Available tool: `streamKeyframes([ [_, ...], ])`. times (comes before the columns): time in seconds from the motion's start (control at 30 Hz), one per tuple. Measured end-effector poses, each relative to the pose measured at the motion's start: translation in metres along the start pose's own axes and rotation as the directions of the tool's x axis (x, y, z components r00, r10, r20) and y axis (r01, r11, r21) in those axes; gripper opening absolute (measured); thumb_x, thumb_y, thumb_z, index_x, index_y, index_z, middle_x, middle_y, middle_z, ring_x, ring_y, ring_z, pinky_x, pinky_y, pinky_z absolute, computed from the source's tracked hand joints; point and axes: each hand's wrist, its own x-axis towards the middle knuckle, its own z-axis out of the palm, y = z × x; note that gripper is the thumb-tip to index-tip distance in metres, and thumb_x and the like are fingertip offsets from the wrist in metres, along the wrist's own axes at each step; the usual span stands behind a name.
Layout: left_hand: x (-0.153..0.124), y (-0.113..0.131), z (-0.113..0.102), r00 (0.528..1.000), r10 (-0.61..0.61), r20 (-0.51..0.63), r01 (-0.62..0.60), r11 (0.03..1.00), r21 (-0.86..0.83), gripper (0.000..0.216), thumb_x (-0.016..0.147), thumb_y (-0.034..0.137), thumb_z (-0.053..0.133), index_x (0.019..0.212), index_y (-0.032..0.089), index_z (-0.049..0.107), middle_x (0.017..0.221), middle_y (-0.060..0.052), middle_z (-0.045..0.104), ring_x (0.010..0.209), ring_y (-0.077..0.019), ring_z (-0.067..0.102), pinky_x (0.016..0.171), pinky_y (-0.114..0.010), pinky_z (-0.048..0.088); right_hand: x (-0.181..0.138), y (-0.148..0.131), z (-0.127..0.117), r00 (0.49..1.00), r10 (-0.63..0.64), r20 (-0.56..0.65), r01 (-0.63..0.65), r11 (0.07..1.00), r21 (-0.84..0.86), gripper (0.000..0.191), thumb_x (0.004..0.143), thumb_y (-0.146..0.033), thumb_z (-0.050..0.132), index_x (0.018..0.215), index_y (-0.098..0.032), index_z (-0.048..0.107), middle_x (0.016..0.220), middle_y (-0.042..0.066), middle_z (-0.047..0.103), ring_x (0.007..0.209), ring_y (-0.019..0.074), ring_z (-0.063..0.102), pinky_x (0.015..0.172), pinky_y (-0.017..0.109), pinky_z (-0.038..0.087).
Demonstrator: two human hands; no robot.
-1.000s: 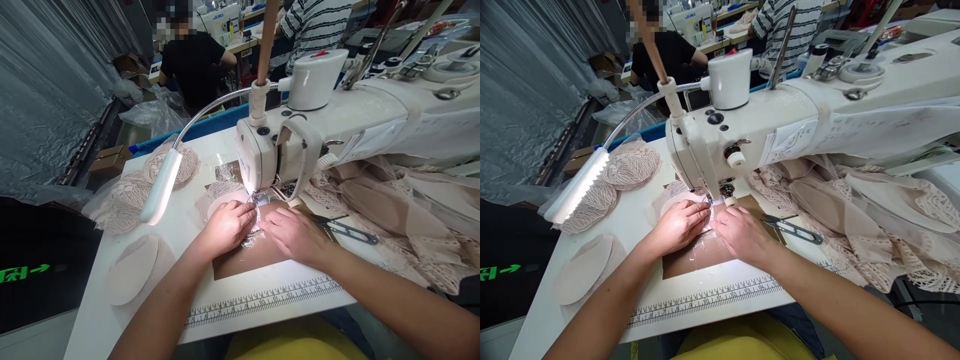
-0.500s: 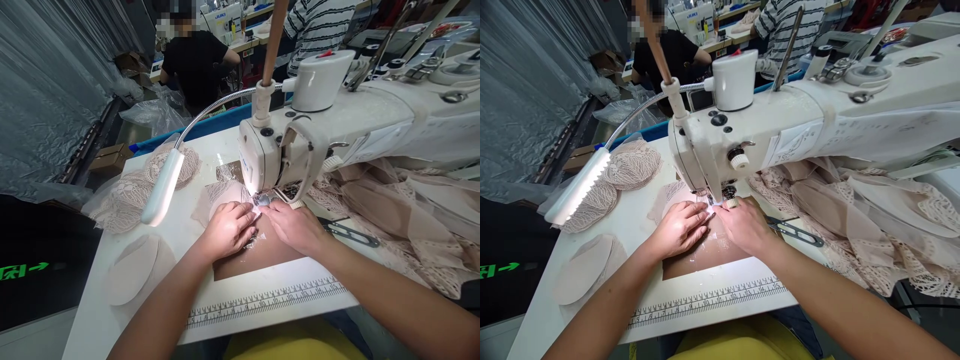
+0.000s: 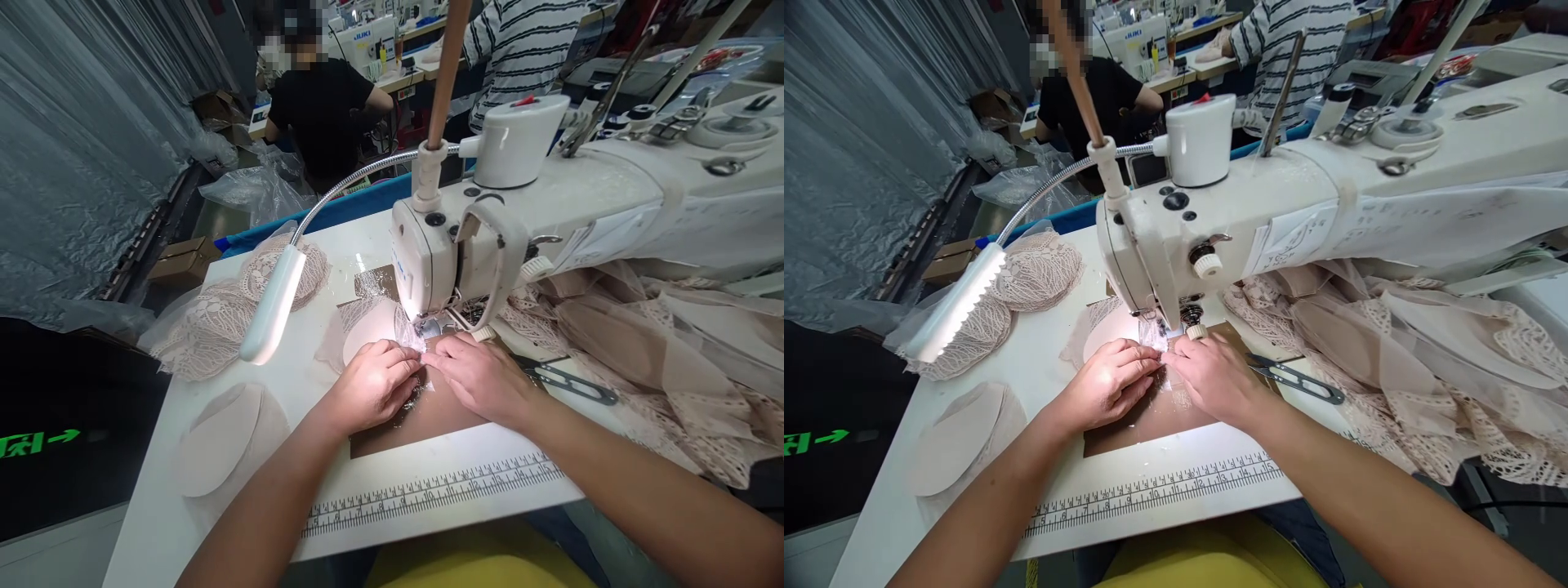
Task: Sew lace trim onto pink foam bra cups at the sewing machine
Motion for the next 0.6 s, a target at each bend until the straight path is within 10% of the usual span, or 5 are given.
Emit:
streamKeyframes([
  [0.6, 0.002, -0.011, 0.001, 1.000, -0.002, -0.021, 0.004, 0.995, 0.097, 0.034, 0.093, 0.028, 0.044, 0.122, 0.018, 0.059, 0.126, -0.011, 0.061, 0.106, -0.0247, 0.055, 0.089, -0.044, 0.046, 0.010, -0.005, -0.001, 0.993, 0.080, -0.087, -0.091, 0.987, -0.129, 0.034, 0.081, -0.007, 0.046, 0.102, -0.019, 0.069, 0.072, 0.003, 0.060, 0.058, 0.0150, 0.042, 0.055, 0.030, 0.024],
])
